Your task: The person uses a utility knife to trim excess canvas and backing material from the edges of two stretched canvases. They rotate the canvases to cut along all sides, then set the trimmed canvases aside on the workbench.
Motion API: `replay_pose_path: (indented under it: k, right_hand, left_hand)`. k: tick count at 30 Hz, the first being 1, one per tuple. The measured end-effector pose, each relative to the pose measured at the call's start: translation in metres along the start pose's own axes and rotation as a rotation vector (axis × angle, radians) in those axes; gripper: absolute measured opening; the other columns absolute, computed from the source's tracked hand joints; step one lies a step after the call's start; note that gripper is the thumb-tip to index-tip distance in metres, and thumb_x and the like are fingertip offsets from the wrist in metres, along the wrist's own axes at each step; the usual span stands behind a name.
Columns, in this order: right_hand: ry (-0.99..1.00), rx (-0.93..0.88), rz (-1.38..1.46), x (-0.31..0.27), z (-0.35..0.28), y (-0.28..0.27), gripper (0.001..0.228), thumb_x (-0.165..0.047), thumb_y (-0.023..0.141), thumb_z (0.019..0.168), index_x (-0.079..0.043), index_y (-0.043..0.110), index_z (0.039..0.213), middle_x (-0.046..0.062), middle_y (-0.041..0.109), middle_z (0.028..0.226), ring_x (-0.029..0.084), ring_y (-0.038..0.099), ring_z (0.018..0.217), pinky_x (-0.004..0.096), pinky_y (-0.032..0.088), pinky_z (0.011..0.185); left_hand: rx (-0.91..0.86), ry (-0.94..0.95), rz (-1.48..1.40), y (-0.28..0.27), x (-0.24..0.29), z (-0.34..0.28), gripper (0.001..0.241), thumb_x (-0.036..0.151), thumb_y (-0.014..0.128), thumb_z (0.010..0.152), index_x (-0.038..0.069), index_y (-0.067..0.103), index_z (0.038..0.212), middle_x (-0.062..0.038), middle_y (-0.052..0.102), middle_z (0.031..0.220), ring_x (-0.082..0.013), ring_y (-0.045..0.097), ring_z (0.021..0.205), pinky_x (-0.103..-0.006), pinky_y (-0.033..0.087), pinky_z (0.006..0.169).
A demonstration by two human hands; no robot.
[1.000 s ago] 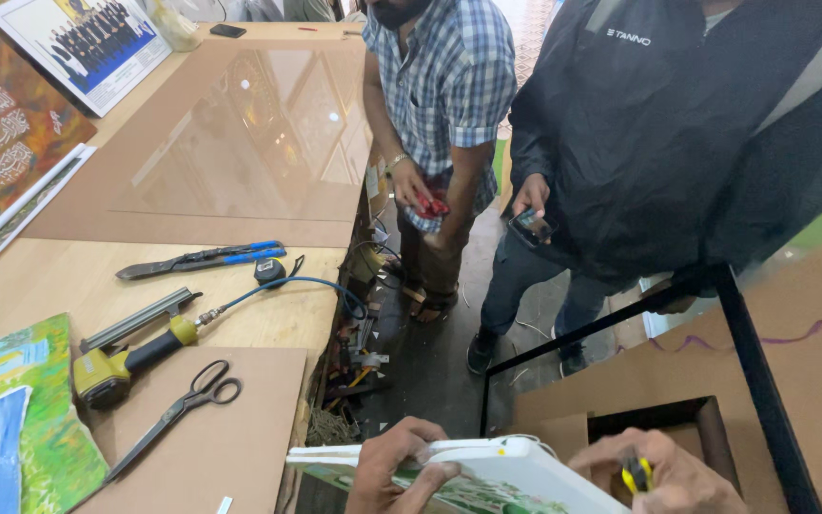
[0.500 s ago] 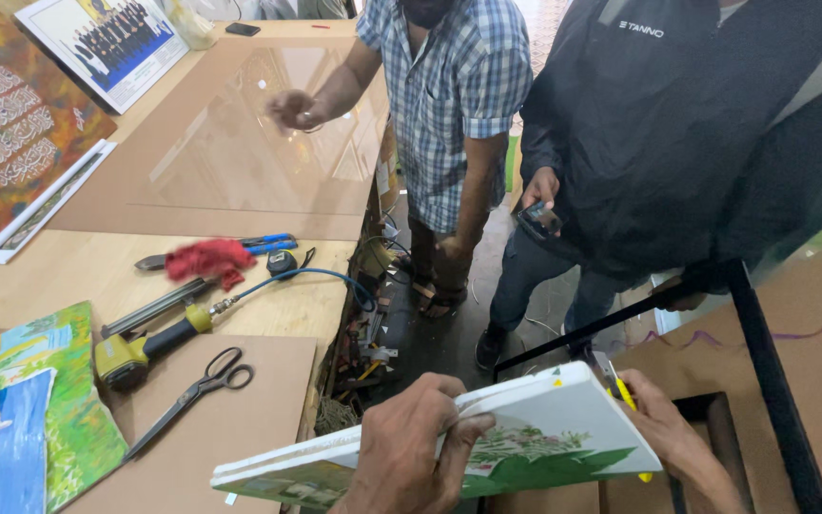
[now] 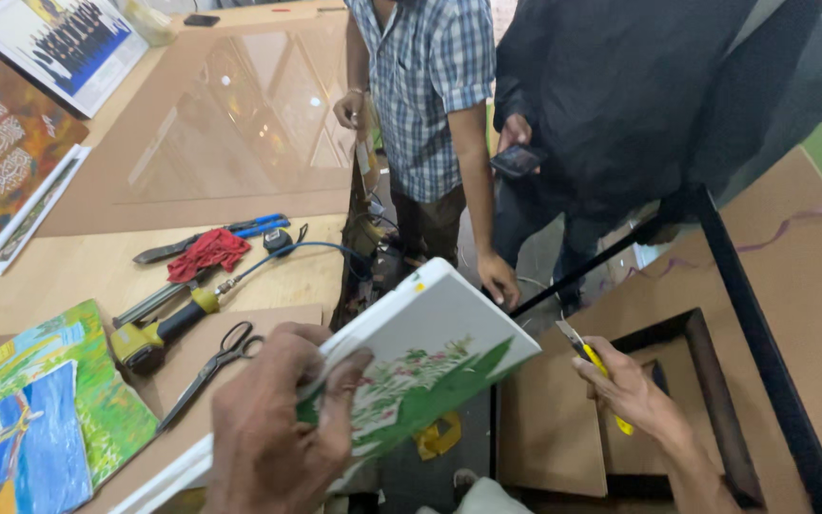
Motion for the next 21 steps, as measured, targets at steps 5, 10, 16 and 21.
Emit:
replay_pose_path:
  k: [5,10,16,21]
  right_hand:
    - [0.018,-0.133,0.17,-0.015,-0.043,0.039,0.033,-0.027,0.056,0.097,-0.015,0.059,0.128,0.003,0.06,0.075,0.014,0.061,0.061,0.032,0.054,0.054]
    - [-0.089,-0.248,0.115,-0.044,-0.083,0.066,0.028,-0.031,0.055,0.101,-0.014,0.059,0.123,0.003,0.059,0.075,0.01,0.06,0.064,0.028,0.055,0.053]
    - [-0.006,-0.476,0.298,-0.063,-0.138,0.124,0.024,-0.026,0.049,0.103,-0.008,0.056,0.116,0.002,0.062,0.079,0.01,0.065,0.062,0.027,0.056,0.05]
    - [-0.048,-0.628,0.375,-0.061,-0.182,0.167,0.024,-0.026,0.05,0.104,-0.005,0.054,0.116,0.0,0.064,0.078,0.01,0.065,0.061,0.027,0.056,0.052]
  left_hand:
    - [-0.063,-0.029,0.233,-0.058,-0.01,-0.021,0.03,0.014,0.082,0.079,0.003,0.054,0.081,-0.012,0.068,0.081,-0.0251,0.065,0.057,-0.0397,0.051,0.052]
    - [-0.196,-0.025,0.423,-0.105,-0.047,-0.05,0.03,0.023,0.083,0.079,0.008,0.057,0.08,-0.008,0.063,0.072,-0.023,0.064,0.056,-0.0399,0.049,0.055]
    - [-0.392,0.102,0.386,-0.131,-0.112,-0.093,0.034,0.028,0.084,0.069,0.01,0.055,0.072,-0.007,0.055,0.066,-0.0278,0.059,0.055,-0.0426,0.048,0.055]
    - [-0.489,0.211,0.243,-0.111,-0.141,-0.126,0.037,0.021,0.08,0.056,0.006,0.05,0.071,-0.013,0.05,0.065,-0.0334,0.056,0.054,-0.0455,0.048,0.049]
Point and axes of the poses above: each hand's wrist, its own z-axis towards the middle knuckle, its own y-axis out of the palm, x = y × z, the point moved 3 cm from there along z, towards the middle knuckle
